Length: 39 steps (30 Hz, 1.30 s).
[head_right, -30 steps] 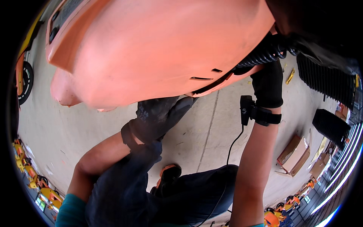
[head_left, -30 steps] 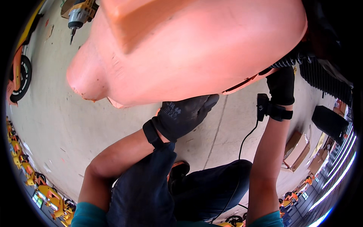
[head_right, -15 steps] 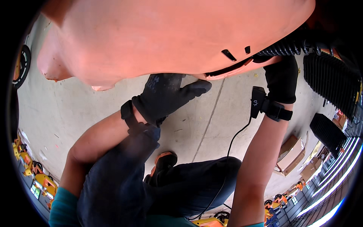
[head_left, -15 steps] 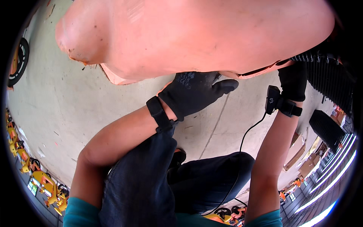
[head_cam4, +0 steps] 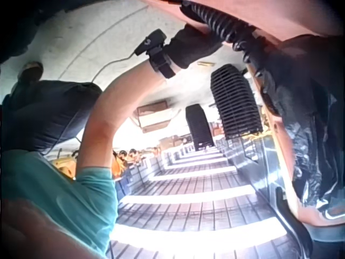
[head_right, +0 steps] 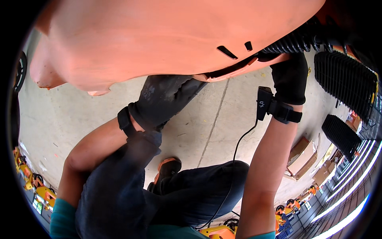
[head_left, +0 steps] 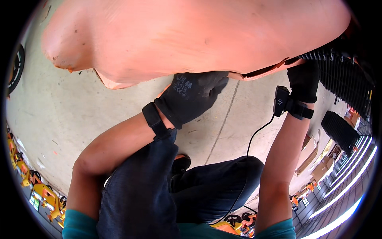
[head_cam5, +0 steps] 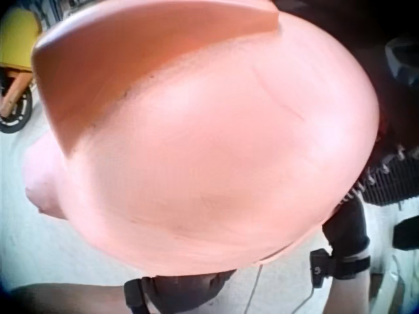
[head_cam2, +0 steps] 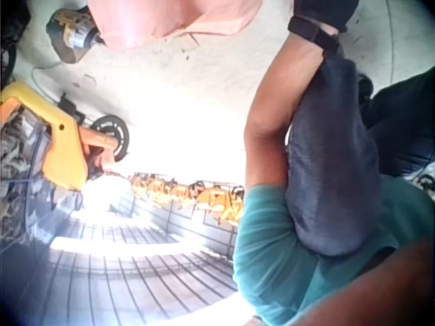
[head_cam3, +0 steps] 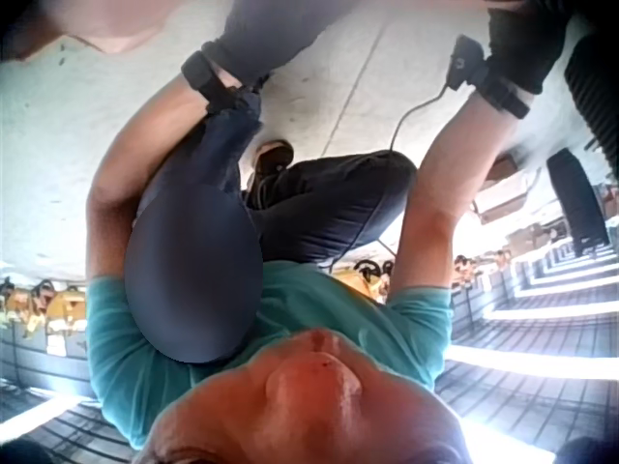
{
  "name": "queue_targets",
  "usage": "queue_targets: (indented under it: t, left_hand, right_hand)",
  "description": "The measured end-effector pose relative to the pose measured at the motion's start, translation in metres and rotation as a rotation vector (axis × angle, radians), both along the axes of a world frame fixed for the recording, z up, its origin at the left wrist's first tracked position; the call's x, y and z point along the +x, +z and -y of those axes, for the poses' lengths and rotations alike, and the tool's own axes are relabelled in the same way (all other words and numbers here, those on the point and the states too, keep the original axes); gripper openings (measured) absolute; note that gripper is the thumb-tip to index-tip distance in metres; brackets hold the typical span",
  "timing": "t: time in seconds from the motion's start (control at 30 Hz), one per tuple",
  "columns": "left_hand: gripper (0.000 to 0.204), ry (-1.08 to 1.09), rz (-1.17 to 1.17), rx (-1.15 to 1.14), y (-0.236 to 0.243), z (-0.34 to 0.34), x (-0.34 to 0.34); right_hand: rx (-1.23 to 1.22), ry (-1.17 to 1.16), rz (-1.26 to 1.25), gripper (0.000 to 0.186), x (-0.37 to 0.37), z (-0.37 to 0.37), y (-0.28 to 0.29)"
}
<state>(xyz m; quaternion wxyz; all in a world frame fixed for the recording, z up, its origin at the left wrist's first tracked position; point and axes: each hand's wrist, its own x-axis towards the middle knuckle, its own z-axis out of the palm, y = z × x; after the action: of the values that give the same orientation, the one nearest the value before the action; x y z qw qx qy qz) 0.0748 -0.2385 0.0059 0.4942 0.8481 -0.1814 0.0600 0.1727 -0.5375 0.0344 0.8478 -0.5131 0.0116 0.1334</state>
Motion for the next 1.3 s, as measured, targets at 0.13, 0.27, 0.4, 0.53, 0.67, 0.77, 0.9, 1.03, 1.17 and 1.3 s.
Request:
queue_targets:
  t: [0.13,0.27,0.4,0.53,0.67,0.77,0.9,1.03,1.17,1.3]
  left_hand:
    - [0.022,-0.005,-0.005,0.054,-0.003,-0.004,-0.003]
    - [0.037,-0.076,0.234,0.294,-0.018,-0.012,-0.008]
    - [0.042,-0.070,0.257,0.444,-0.029,-0.013,-0.016]
    - [0.041,-0.100,0.133,0.495,-0.028,-0.013,-0.021]
    - [0.038,-0.077,0.038,0.410,-0.018,-0.015,-0.020]
    - [0.037,-0.074,-0.176,0.086,-0.018,-0.014,-0.022]
    - [0.035,-0.068,-0.323,-0.009,-0.018,-0.015,-0.022]
    - [0.033,0.000,0.028,0.264,-0.016,-0.014,-0.020]
    - [0.031,-0.034,-0.442,-0.250,-0.032,-0.011,-0.032]
    - [0.030,-0.236,-0.786,-0.611,-0.014,-0.017,-0.023]
  right_hand:
    - [-0.237,-0.213,-0.076,0.037,-0.005,-0.011,0.004]
    - [-0.107,-0.267,-0.016,0.042,0.000,0.007,-0.014]
    - [-0.808,-0.161,0.261,0.041,-0.001,0.004,-0.011]
    - [-1.657,0.027,0.737,0.041,-0.009,-0.005,0.009]
    - [-0.896,-0.157,0.269,0.031,-0.006,0.000,-0.006]
    - [-1.352,-0.103,0.478,0.031,-0.009,-0.002,-0.001]
    - [-1.497,-0.095,0.608,0.031,-0.009,-0.004,0.003]
    - [-1.035,-0.203,0.197,0.046,-0.016,0.030,-0.012]
    - [-0.767,-0.241,0.046,0.050,-0.019,0.035,-0.021]
    - [-0.828,-0.233,0.115,0.048,-0.021,0.025,-0.017]
